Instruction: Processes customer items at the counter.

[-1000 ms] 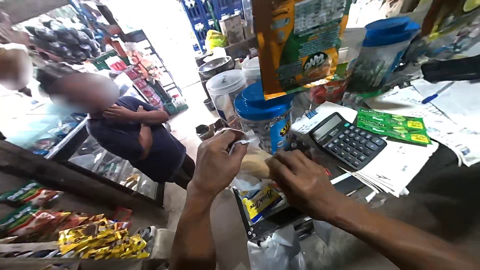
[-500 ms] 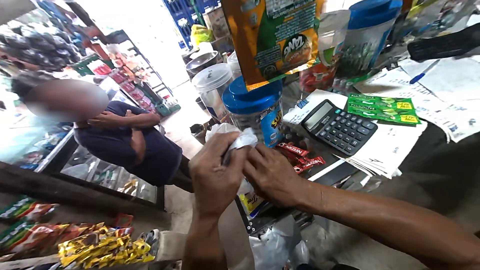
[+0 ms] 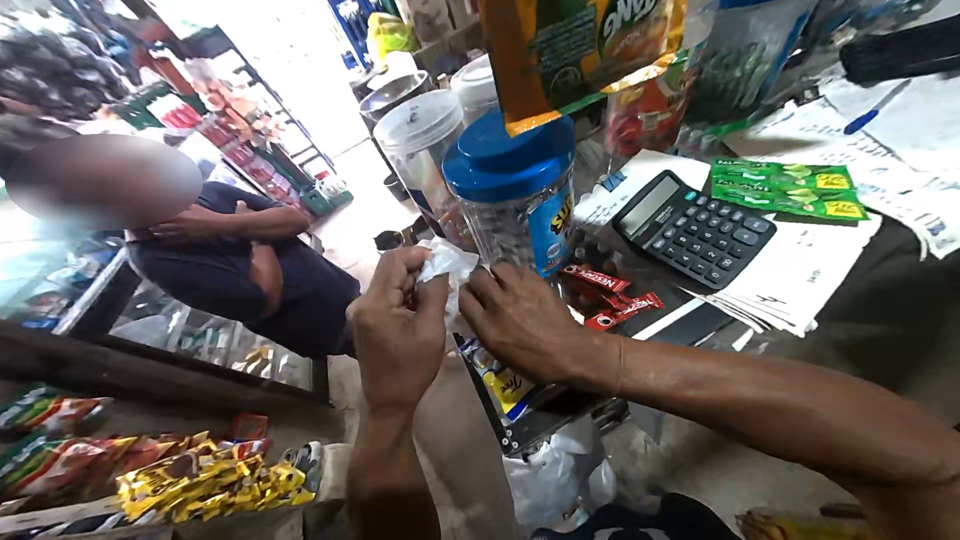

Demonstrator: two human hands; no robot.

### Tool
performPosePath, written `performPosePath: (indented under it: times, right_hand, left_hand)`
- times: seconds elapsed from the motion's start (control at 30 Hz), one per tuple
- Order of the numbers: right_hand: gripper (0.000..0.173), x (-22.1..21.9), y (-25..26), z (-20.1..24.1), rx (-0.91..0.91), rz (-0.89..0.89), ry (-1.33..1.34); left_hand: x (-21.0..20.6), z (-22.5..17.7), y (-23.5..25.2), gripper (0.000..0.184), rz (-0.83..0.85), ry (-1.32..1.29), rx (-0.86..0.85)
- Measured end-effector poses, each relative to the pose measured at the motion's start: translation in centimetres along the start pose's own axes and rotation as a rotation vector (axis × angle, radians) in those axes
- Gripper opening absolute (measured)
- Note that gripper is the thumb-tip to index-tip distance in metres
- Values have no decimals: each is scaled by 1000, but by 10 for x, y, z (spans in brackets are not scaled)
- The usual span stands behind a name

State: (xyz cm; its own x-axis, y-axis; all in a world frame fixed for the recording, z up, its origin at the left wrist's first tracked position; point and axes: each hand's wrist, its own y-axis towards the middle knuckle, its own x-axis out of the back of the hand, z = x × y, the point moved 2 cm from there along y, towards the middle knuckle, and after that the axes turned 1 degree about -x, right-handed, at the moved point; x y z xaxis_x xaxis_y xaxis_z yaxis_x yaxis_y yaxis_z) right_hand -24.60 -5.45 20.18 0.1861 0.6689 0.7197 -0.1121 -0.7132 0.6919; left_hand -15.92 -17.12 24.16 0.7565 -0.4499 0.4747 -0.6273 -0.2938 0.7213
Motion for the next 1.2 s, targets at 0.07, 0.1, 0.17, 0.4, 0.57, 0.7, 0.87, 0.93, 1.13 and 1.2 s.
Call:
performPosePath:
  times: [0.07,0.1,0.17,0.4,0.57,0.7,0.87,0.93,1.13,1.2]
  right_hand:
    - [13,-1,2,-1,12,-29,-5]
    - [14,-2,2,-1,17,-39,-5]
    - [16,-6,-1,-2,36,-59,1]
    - [20,-24,-7,-2,178,-184,-7]
    - [17,-26,-4,-13,202,-113,11]
    - [11,-37,3,-21,210,3,90]
    - [17,-40,8,-33,170,216,151]
    - [23,-31,5,-36,137,230,181]
    - [25,23,-49,-19,107,107,271]
    - [33,21,-76,-8,107,228,255]
  left_hand:
    - [-5,3,-2,17,7,-15,11]
    - [-8,5,-4,17,-1,-39,1]
    - [-13,10,-5,16,-26,-90,-3]
    - [-17,-4,-1,17,-87,-304,-66]
    - [-1,2,9,16,-81,-293,-47]
    - [5,13,18,11,-25,-241,5]
    - [11,33,29,14,-51,-295,82]
    - [9,34,37,12,-72,-324,76]
    - [3,36,53,7,-117,-404,62]
    - [5,37,56,7,-121,-376,70]
